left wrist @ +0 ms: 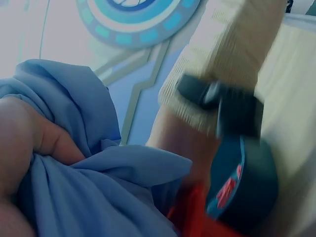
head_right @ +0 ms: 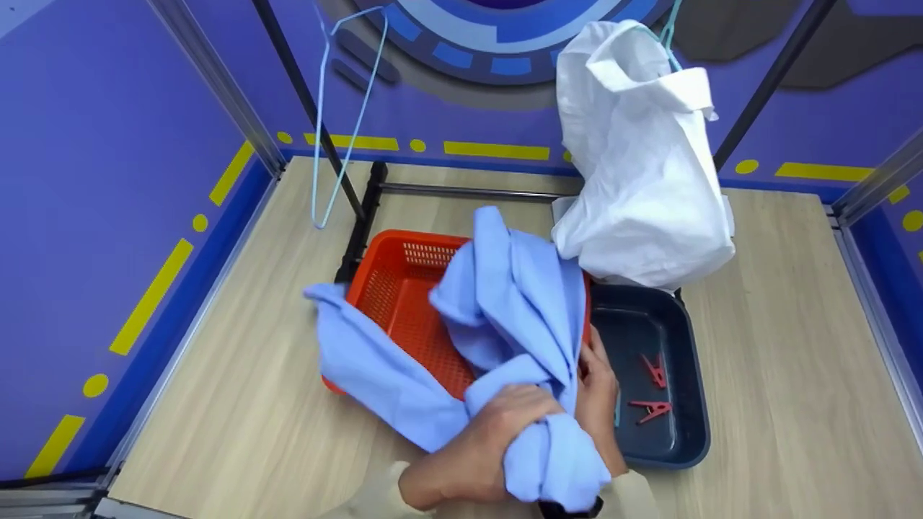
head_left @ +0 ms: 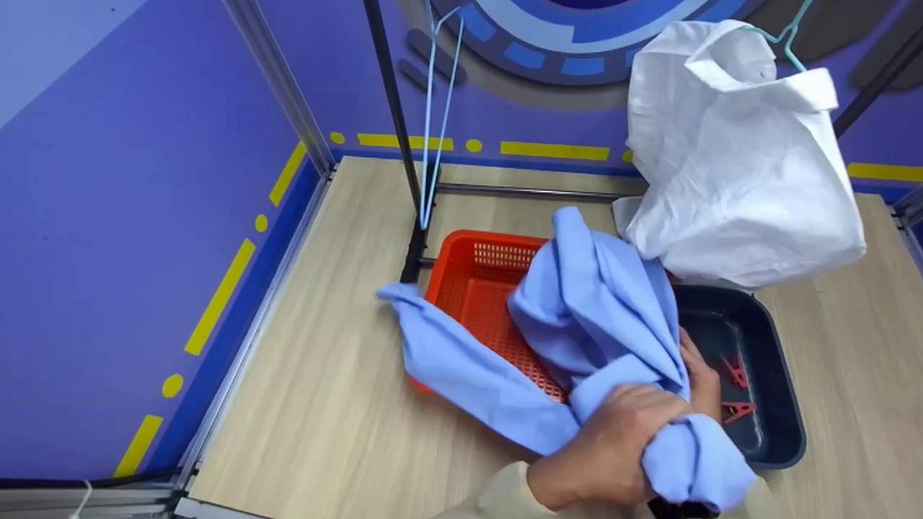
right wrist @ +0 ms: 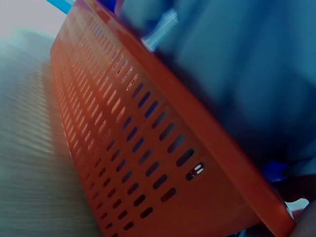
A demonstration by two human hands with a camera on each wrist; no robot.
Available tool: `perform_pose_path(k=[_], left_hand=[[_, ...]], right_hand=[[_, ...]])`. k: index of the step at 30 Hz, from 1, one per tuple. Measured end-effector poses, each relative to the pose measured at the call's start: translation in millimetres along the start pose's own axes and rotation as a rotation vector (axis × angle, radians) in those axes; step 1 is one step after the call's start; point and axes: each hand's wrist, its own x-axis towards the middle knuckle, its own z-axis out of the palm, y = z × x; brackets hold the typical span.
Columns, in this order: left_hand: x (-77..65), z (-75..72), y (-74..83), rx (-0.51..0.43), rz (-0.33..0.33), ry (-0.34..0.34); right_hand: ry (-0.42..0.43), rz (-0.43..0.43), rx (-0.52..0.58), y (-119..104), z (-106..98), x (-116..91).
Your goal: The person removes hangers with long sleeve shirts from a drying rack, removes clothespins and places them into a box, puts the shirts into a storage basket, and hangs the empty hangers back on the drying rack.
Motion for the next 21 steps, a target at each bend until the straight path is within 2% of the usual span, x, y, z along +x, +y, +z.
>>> perform_pose_path(k=[1, 3, 7, 10, 14, 17, 19, 21], left_hand=[[0.6, 0.2, 1.6, -0.017, 0.008, -0.011], [1.1, -1.0, 2.7, -0.056, 0.007, -0.019], [1.3, -6.1, -1.0, -0.122, -0.005, 0.011], [1.7, -9.8, -4.1, -0.149, -0.009, 0.032], [2.2, -15.2, -10.0, -0.23, -0.024, 0.064], [1.7, -21.5, -16.7, -0.323, -0.035, 0.098], [0.7, -26.7, -21.9, -0.375, -0.03, 0.126], [0.1, -32.0, -27.4, -0.433, -0.013, 0.166]], right_hand=[[0.006, -0.035, 0.001, 0.9, -0.4, -1.0], [0.016, -0.037, -0.009, 2.3, -2.1, -1.8], [-0.014, 0.081, -0.06, -0.6, -5.6, -1.1], [-0.056, 0.134, -0.091, -2.6, -7.3, 0.8], [-0.075, 0.083, -0.103, -1.1, -8.6, 2.7], [-0.062, 0.103, 0.018, -9.5, -10.5, 3.4], [-0.056, 0.153, 0.114, -21.5, -11.4, 4.7], [-0.079, 0.166, 0.199, -33.8, -11.4, 5.5]])
